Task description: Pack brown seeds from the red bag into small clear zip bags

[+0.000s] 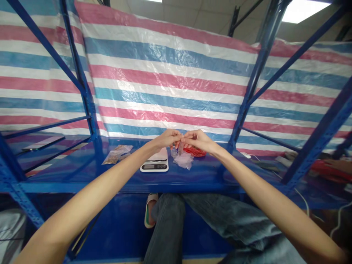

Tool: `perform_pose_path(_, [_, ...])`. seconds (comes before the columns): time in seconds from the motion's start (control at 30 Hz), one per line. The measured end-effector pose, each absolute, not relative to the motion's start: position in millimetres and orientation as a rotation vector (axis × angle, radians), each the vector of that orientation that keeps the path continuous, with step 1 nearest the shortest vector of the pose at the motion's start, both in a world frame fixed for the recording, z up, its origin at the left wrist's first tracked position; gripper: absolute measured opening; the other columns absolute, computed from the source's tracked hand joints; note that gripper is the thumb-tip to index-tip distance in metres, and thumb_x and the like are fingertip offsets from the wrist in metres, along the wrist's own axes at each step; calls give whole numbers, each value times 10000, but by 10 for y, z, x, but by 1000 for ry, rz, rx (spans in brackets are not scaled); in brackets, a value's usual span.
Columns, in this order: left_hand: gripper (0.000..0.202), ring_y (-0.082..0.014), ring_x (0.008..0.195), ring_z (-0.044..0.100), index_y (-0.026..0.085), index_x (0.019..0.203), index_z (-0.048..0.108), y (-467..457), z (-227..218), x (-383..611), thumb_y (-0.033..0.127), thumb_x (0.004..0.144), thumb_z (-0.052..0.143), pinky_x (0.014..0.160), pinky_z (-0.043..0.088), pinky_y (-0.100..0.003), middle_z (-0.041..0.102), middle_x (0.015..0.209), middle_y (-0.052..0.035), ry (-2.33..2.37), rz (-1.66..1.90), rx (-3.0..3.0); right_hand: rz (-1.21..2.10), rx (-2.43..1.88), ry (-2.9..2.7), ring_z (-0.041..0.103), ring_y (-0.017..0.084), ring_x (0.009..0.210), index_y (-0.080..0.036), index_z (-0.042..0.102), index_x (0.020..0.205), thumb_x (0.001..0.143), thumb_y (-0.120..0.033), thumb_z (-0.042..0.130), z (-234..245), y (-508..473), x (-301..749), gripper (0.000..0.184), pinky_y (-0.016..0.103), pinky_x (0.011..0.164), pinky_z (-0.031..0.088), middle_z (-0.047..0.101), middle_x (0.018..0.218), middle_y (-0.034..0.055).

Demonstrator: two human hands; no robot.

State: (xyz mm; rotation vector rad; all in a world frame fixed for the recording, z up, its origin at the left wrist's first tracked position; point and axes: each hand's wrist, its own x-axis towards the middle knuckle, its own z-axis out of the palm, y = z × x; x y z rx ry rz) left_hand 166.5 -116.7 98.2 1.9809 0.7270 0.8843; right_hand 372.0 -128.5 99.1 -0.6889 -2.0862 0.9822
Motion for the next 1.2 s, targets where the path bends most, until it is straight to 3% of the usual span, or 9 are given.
perform_pose_path(0.43, [462,-125,558,530,143,738,673,-1067,996,1482,596,832,684,517,390,-246,586,628,-29,751,799,1993,898,-766,-2012,710,184,675,-160,705,848,812,-491,797,819,-1074,3514,345,298,664,549,778,774,66])
perform_pose_path(0.7, [452,-122,541,541,154,707,706,-1205,946,1357,599,777,750,503,374,-240,640,640,-43,762,781,2036,723,-814,-2251,714,186,688,-129,778,955,871,-468,724,924,-1428,3435,353,258,582,489,807,853,85])
perform_pose_path(0.83, [456,-117,527,518,151,673,671,-1346,1011,1173,583,795,747,495,348,-239,592,582,-23,859,883,2045,778,-715,-2275,724,192,686,-129,763,946,881,-449,702,987,-1357,3207,331,262,600,492,801,797,82])
perform_pose_path(1.07, [392,-137,620,585,170,769,615,-1433,1111,672,543,871,675,536,415,-241,609,690,-28,1035,1005,1992,595,-709,-2331,676,164,643,-137,743,856,865,-423,717,1162,-1133,2617,287,252,561,442,780,763,81])
perform_pose_path(1.2, [380,-146,646,608,180,782,594,-1192,1220,488,537,879,676,541,429,-238,610,702,-28,1084,1009,1994,646,-661,-2383,676,162,639,-143,757,862,860,-416,731,1321,-850,2442,275,262,577,474,783,780,79])
